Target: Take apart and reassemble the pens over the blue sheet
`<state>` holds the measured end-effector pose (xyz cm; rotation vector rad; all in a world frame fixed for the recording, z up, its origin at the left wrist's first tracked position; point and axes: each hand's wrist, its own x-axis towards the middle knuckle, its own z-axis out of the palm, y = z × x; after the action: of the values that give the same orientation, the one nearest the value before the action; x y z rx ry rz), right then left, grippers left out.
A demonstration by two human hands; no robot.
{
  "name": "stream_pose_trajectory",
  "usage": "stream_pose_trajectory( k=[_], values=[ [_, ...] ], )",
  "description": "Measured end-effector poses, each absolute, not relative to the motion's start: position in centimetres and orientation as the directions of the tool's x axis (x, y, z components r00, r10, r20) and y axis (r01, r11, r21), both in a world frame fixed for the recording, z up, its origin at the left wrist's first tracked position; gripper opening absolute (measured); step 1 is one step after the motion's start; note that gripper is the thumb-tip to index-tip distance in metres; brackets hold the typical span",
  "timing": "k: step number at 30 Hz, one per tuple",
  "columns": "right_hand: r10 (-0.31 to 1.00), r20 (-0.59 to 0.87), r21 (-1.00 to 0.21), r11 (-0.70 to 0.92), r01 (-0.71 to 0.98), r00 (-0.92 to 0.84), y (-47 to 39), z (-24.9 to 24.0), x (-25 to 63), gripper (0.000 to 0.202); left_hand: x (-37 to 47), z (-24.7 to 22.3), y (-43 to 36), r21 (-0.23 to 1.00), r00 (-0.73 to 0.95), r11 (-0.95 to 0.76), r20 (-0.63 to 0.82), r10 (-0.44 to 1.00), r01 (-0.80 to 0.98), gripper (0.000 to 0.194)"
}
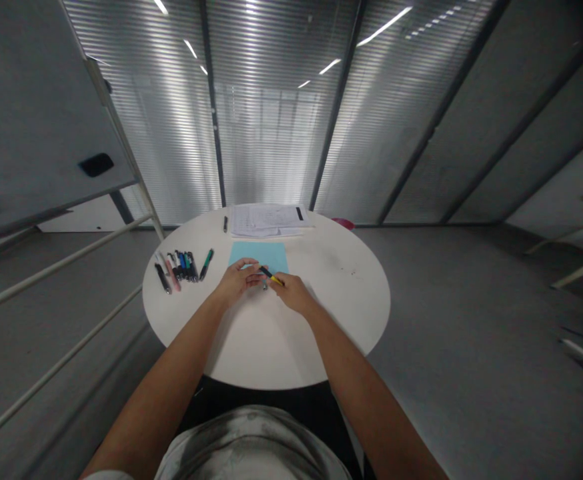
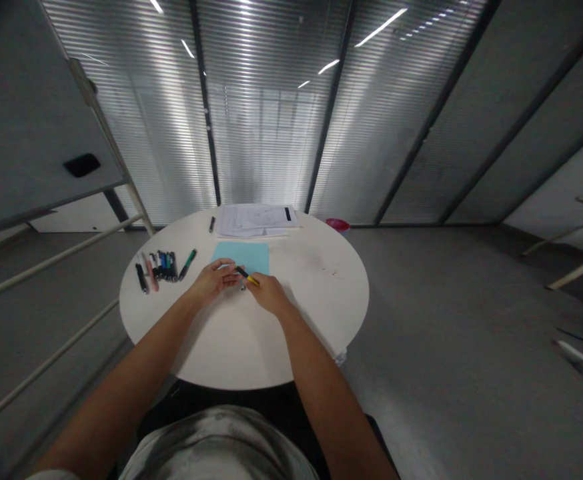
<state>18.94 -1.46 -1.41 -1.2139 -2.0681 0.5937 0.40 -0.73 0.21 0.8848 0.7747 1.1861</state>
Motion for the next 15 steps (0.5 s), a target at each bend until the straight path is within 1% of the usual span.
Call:
stream_pose_trajectory(
  k=[7, 11, 12, 13, 14, 15],
  values=[
    [0.886, 0.302, -0.666, 0.460, 0.587, -0.352, -1.5, -1.3, 19.0, 0.032, 0.3, -0.1, -0.7, 0.906, 0.241, 0.130, -0.033, 0.970, -0.403, 0.030],
    [0.890, 0.302, -0.666, 0.453, 0.593, -0.341, -1.5, -1.3, 18.9, 0.032, 0.3, -0.1, -0.6, 0.928, 0.227, 0.102, -0.019, 0.974, -0.359, 0.036],
    [0.893, 0.301, -0.664, 0.449, 0.598, -0.336, -1.6, -1.2, 18.9, 0.032, 0.1, 0.0, -0.6, 0.948, 0.200, 0.068, -0.005, 0.980, -0.310, 0.036],
    [0.895, 0.301, -0.660, 0.444, 0.606, -0.328, -1.6, -1.2, 18.9, 0.032, -0.1, 0.0, -0.5, 0.975, 0.152, 0.006, 0.029, 0.988, -0.222, 0.036],
    [0.899, 0.303, -0.654, 0.438, 0.616, -0.317, -1.6, -1.1, 19.0, 0.032, -0.3, 0.1, -0.5, 0.993, 0.100, -0.070, 0.080, 0.992, -0.094, 0.034],
    [0.902, 0.308, -0.646, 0.431, 0.630, -0.302, -1.6, -1.1, 19.0, 0.032, -0.7, 0.1, -0.5, 0.981, 0.035, -0.170, 0.168, 0.985, 0.089, 0.031]
  ],
)
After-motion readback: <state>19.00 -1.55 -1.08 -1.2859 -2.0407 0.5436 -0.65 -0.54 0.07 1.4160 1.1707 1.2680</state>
